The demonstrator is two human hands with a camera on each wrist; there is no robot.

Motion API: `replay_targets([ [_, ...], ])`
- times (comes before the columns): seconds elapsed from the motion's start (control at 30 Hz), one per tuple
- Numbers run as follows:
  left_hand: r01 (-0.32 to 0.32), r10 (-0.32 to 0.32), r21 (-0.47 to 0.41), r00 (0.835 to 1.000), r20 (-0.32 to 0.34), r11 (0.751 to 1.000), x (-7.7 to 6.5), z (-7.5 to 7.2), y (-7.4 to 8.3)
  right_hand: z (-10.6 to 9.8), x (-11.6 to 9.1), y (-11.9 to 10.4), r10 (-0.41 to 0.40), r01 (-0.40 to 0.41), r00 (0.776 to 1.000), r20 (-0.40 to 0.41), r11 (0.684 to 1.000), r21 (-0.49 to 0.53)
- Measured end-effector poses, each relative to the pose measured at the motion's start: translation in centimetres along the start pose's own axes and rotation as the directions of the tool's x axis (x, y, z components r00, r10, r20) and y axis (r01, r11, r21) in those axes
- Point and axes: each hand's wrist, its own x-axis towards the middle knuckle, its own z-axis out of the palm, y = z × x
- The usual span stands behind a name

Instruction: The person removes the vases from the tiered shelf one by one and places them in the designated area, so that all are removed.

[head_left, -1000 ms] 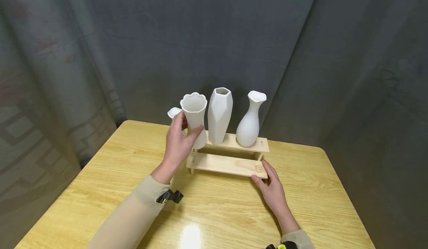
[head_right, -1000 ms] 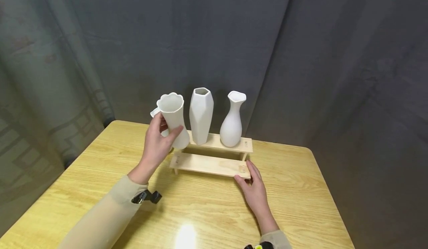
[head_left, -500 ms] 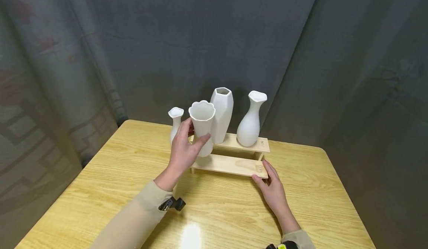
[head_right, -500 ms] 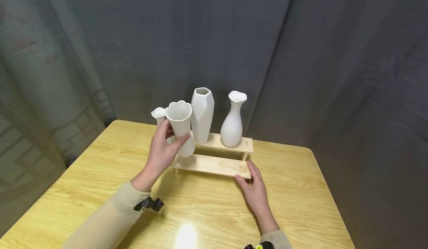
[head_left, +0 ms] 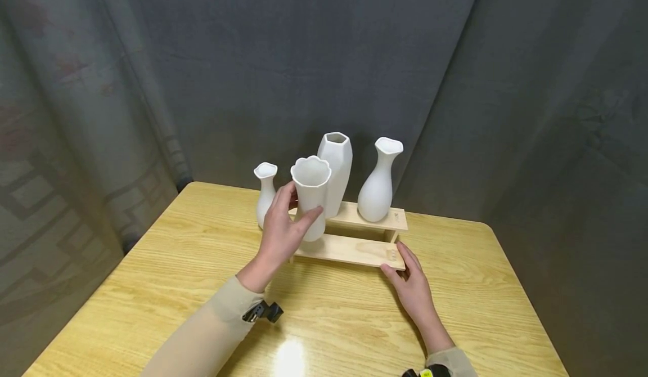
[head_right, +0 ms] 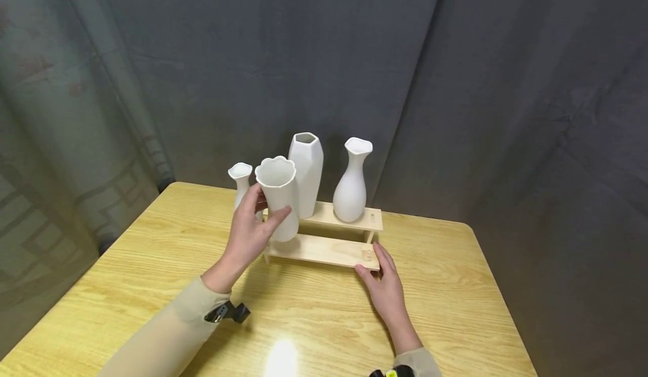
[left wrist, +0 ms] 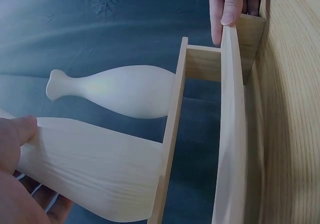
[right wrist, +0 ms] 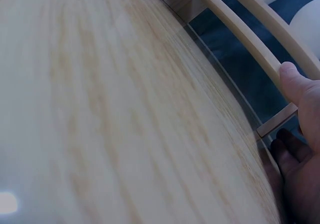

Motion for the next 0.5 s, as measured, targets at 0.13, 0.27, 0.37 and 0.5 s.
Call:
replay_targets([
  [0.13, -0.004, 0.004, 0.0, 1.0, -0.001, 1.0, 0.03, -0.01, -0.03, 0.05, 0.06, 0.17, -0.006, 0.006, 1.0, -0.011, 1.0, -0.022],
  [0.27, 0.003, -0.003, 0.006, 1.0, -0.005, 1.0, 0.03, -0.12, 0.04, 0.09, 0.07, 0.21, -0.009, 0.008, 1.0, -0.02, 0.999, -0.033],
  [0.37, 0.015, -0.015, 0.005, 1.0, -0.01, 1.0, 0.02, -0.24, 0.04, 0.02, 0.06, 0.17, -0.014, 0.014, 1.0, -0.013, 1.0, -0.027],
  [0.5, 0.018, -0.018, 0.013, 1.0, -0.014, 1.0, 0.06, -0.58, -0.06, 0.03, 0.08, 0.13, -0.02, 0.02, 1.0, -0.005, 1.0, -0.014],
])
